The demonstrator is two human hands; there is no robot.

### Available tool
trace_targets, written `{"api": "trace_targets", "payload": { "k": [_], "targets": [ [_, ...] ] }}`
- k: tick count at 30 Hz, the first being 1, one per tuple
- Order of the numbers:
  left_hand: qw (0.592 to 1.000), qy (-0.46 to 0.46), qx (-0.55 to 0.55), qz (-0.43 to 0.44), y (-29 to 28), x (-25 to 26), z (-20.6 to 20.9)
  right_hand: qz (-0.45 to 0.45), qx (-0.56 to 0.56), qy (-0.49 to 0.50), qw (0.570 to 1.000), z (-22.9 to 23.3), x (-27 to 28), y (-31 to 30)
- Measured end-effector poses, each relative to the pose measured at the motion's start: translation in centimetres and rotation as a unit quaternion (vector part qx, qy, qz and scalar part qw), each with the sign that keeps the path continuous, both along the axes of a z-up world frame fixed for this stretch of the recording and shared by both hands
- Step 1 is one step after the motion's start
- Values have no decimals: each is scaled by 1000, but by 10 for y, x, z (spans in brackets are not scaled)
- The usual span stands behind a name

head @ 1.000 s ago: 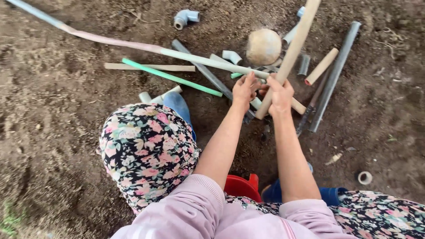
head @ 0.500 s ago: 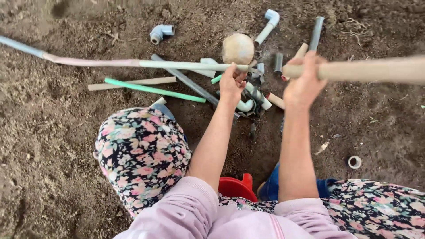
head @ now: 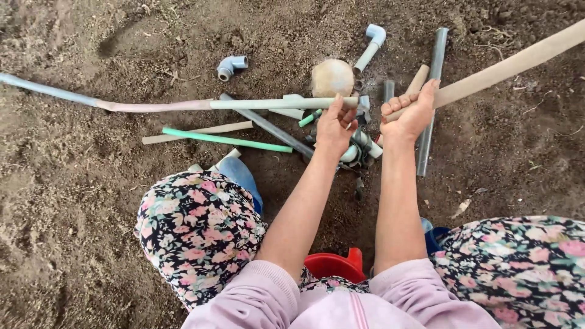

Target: The person sits on a small red stool on the ground and assembles various plastic pipes and fittings. They pick up different colored pipes and connectors from a pile, fit them together by hand, and create a longer pipe structure.

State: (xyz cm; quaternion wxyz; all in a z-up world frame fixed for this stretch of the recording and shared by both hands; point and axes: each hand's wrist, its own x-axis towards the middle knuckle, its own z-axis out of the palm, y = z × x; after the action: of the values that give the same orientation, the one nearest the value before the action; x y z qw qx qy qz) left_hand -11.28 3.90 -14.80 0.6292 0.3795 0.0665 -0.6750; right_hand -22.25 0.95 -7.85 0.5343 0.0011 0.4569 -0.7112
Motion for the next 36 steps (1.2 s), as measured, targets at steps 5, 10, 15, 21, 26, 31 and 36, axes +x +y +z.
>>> {"api": "trace_targets", "payload": {
  "k": [5, 10, 15, 21, 26, 31, 36],
  "targets": [
    [1000, -8, -1, -11, 15, -4, 41, 7, 5, -5, 1000, -8, 12, -8],
    [999, -24, -21, -33, 21, -8, 35, -18, -2, -106, 994, -7, 22, -12],
    [999, -21, -11, -29, 21, -8, 37, -74, 17, -216, 973, -15, 28, -12],
    [999, -28, -6, -26, 22, -8, 46, -55, 24, -193, 979, -3, 32, -5],
    [999, -26, -7, -26, 22, -7, 49, -13, 10, -134, 991, -12, 23, -7],
    [1000, -2, 9, -9, 15, -11, 35, 28, 22, 167, 985, -36, 18, 2],
    [1000, 8, 3, -4, 8, -13, 30, 92, 22, 333, 938, -89, -15, 23]
  ]
}}
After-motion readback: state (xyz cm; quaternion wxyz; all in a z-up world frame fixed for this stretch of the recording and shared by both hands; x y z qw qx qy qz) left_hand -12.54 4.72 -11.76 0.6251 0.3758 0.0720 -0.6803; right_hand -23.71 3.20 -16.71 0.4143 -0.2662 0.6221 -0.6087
